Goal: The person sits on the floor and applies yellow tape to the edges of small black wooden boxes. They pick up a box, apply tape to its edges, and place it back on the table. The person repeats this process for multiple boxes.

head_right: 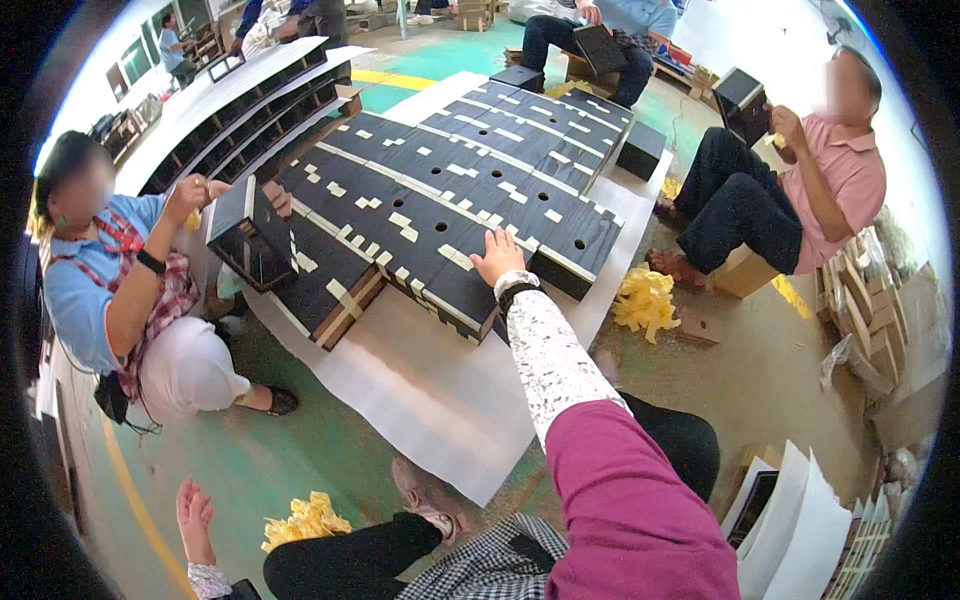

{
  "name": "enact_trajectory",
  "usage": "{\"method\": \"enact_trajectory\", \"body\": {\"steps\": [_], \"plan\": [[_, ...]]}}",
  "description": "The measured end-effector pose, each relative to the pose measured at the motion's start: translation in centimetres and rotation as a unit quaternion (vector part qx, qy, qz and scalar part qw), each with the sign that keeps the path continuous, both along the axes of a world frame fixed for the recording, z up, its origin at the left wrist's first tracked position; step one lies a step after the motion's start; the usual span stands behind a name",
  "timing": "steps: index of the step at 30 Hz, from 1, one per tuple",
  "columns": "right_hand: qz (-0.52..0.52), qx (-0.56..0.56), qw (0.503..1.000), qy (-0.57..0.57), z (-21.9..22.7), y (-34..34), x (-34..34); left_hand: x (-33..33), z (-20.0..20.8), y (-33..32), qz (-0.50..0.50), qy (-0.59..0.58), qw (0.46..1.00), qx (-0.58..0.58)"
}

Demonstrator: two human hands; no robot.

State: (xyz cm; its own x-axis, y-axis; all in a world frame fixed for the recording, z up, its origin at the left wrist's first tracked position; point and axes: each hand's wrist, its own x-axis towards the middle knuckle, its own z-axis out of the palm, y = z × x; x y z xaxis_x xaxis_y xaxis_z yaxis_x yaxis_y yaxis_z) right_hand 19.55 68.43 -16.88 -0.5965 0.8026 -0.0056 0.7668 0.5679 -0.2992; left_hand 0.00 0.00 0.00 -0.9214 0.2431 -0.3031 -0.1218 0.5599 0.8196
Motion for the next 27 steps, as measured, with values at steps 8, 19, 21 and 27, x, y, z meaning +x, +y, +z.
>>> {"method": "enact_trajectory", "body": {"steps": [8,19,21,27], "plan": [[-0.061,0.098,0.993,-0.005,-3.2,0.2,-0.8,5.4,-2.5,26.5,-0.332,-0.077,0.934,0.107],[0.038,0.126,0.989,0.063,-2.6,-3.5,2.8,7.2,-15.3,52.3,-0.452,0.302,0.838,0.042],[0.055,0.136,0.986,0.076,-2.6,-4.8,3.9,8.1,-16.8,54.2,-0.459,0.323,0.828,-0.01],[0.091,0.044,0.982,0.158,-2.6,-6.0,8.0,13.0,-17.9,53.8,-0.396,0.353,0.834,-0.151]]}}
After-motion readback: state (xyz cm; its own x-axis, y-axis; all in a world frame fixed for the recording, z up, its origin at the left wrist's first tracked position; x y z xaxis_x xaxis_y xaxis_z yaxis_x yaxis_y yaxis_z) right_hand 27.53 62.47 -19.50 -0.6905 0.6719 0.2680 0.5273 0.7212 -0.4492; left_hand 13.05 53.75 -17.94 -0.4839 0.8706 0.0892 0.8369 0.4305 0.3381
